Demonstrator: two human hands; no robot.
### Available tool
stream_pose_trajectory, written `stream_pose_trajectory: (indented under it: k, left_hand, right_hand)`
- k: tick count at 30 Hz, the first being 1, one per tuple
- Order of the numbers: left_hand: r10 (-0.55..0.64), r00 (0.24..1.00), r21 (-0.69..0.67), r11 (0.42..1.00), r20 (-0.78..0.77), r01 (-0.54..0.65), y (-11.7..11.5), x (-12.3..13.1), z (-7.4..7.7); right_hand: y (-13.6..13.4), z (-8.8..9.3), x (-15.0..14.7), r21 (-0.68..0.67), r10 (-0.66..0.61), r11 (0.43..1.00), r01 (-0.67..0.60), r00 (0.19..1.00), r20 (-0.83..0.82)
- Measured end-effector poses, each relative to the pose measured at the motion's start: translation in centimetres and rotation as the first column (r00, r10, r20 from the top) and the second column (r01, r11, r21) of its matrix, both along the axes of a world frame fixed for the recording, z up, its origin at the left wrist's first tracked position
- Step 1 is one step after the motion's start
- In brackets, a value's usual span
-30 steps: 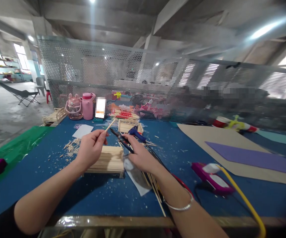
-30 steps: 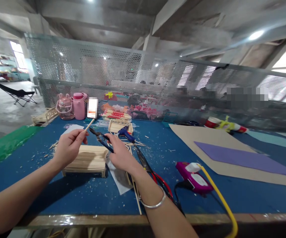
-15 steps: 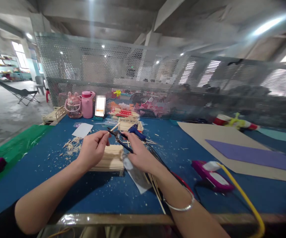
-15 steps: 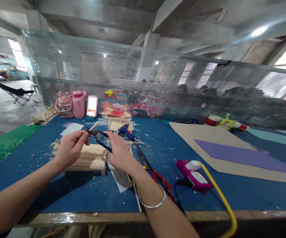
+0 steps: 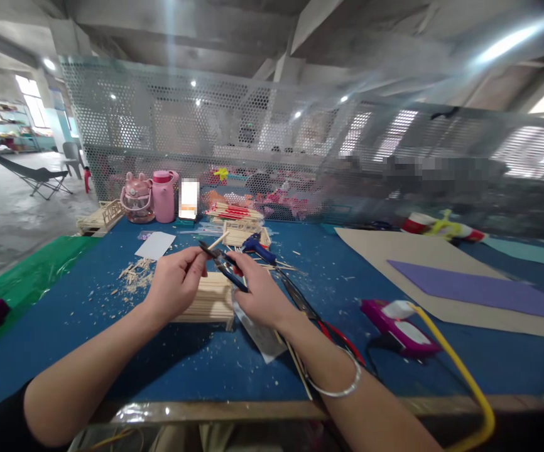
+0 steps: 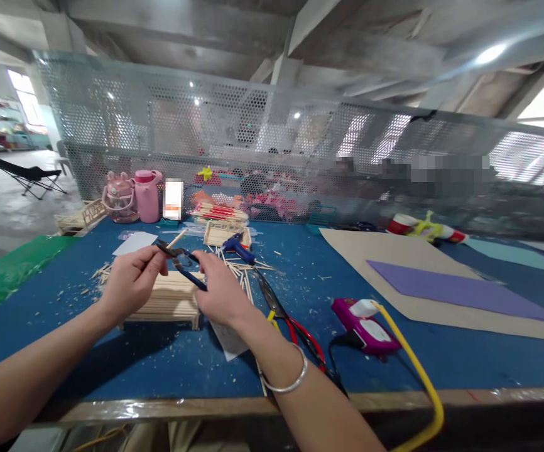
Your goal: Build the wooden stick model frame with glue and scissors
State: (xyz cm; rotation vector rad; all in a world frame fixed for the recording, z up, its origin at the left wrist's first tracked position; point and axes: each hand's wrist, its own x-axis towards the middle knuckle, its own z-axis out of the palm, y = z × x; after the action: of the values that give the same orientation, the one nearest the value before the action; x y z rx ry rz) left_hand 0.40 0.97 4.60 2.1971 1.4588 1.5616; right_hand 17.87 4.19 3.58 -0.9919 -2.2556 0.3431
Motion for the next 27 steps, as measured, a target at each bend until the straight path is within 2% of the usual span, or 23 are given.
stream_pose_trajectory:
  k: [5, 15, 27]
  left_hand:
    - [0.045, 0.999, -0.018, 0.999, -0.025, -0.045, 0.0, -0.1, 0.3]
    - [0.084, 0.996, 0.007, 0.996, -0.022, -0.084, -0.3, -0.4, 0.7]
    - [0.084, 0.996, 0.013, 0.996, -0.003, -0.084, -0.7, -0.3, 1.1]
  right_hand:
    - [0.3, -0.7, -0.5, 0.058, -0.051, 0.997, 0.052, 0.999, -0.015]
    - [-0.4, -0.6, -1.4, 0.223, -0.18, 0.959, 0.176, 0.984, -0.003]
    - [-1.1, -0.4, -1.9, 0.275, -0.243, 0.934, 0.228, 0.97, 0.02]
